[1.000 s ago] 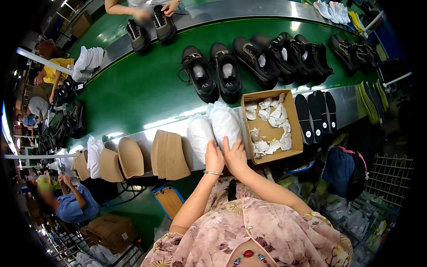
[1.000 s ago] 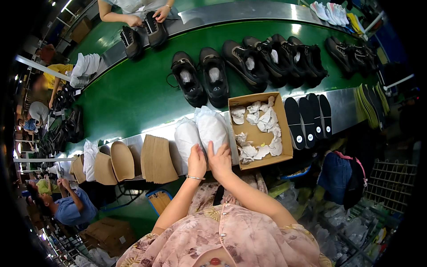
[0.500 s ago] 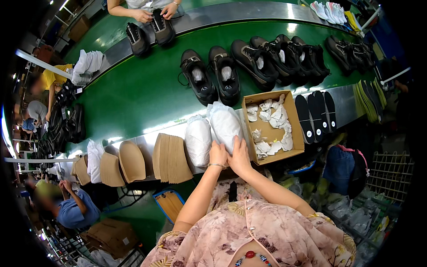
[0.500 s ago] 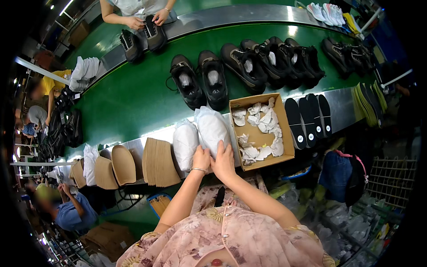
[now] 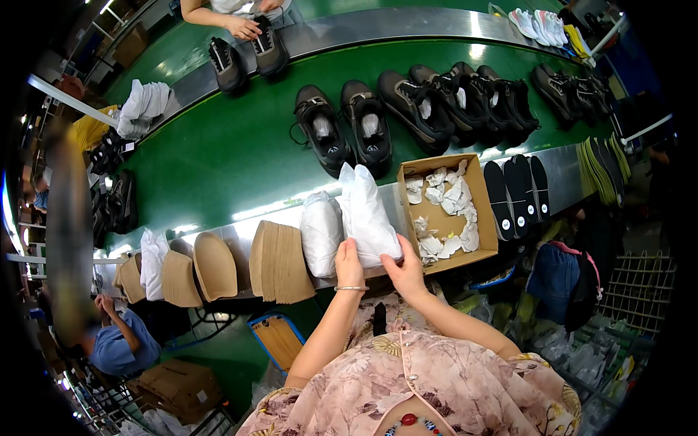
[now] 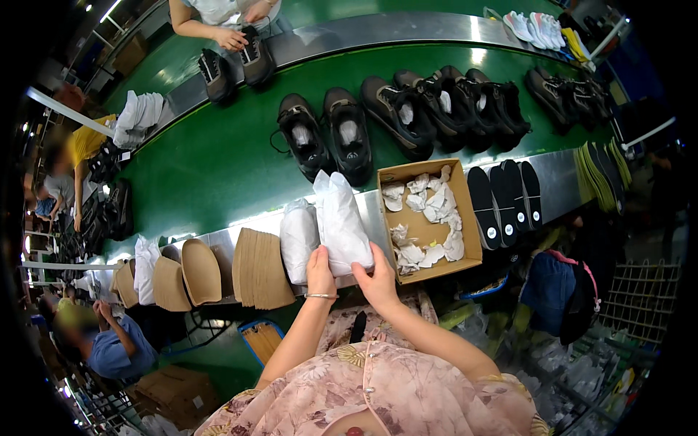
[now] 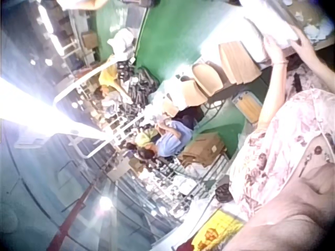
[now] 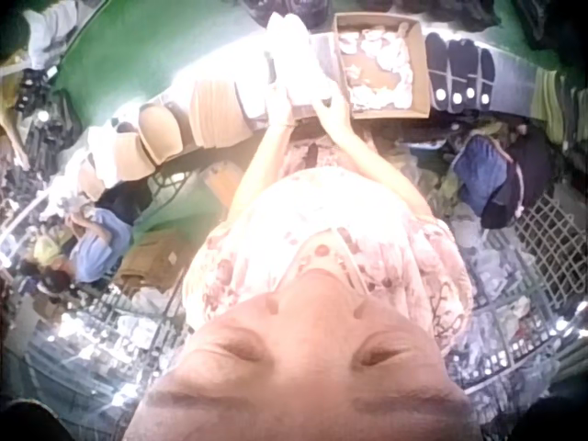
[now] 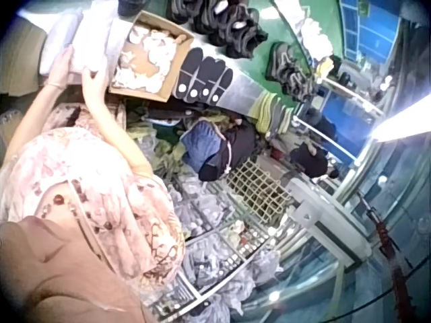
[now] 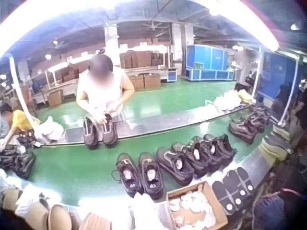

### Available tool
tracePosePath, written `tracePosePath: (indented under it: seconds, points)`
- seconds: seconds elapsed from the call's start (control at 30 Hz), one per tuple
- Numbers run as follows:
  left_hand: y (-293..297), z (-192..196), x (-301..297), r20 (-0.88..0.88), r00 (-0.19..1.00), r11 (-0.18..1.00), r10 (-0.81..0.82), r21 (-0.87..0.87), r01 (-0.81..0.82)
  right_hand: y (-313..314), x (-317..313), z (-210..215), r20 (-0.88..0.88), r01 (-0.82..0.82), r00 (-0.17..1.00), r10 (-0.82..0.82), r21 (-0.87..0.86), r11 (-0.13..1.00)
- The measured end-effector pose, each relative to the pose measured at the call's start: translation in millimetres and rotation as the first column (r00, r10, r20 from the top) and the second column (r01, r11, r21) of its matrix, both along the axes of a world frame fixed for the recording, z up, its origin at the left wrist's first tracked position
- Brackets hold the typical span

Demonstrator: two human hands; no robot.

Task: The person stuffs a shoe with a white paper-wrapped shoe tree and places the shoe into a pair on the assembly line, repeating this with multiple shoes.

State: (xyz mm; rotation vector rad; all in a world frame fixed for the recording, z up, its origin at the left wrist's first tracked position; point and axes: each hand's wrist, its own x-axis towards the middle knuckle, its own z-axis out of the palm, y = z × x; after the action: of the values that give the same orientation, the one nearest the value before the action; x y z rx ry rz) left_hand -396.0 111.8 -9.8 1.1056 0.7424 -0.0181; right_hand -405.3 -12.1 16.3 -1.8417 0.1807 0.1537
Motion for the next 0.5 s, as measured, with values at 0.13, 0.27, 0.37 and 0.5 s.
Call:
tracePosePath:
  seconds: [0.13, 0.27, 0.37, 0.5]
  points:
    - [21, 25, -5, 0.133, 0.985, 0.955, -0.105, -0.262, 0.138, -15, 5, 21, -0.311, 0.132, 0.949, 0.062, 0.565, 0.815]
    - [15, 51, -3, 0.189, 0.982, 0.880, -0.007, -0.465, 0.096, -21, 7, 21, -0.437, 0.270, 0.888, 0.145, 0.749, 0.604]
    - [-1, 65, -1, 0.174, 0.982, 0.863, 0.077, -0.505, 0.022, -3, 4, 28, -0.446, 0.358, 0.878, 0.175, 0.854, 0.377]
    - [-3, 77, 2, 0.236, 0.971, 0.875, 0.036, -0.477, 0.083, -2, 11, 24, -0.399, 0.291, 0.905, 0.148, 0.833, 0.470]
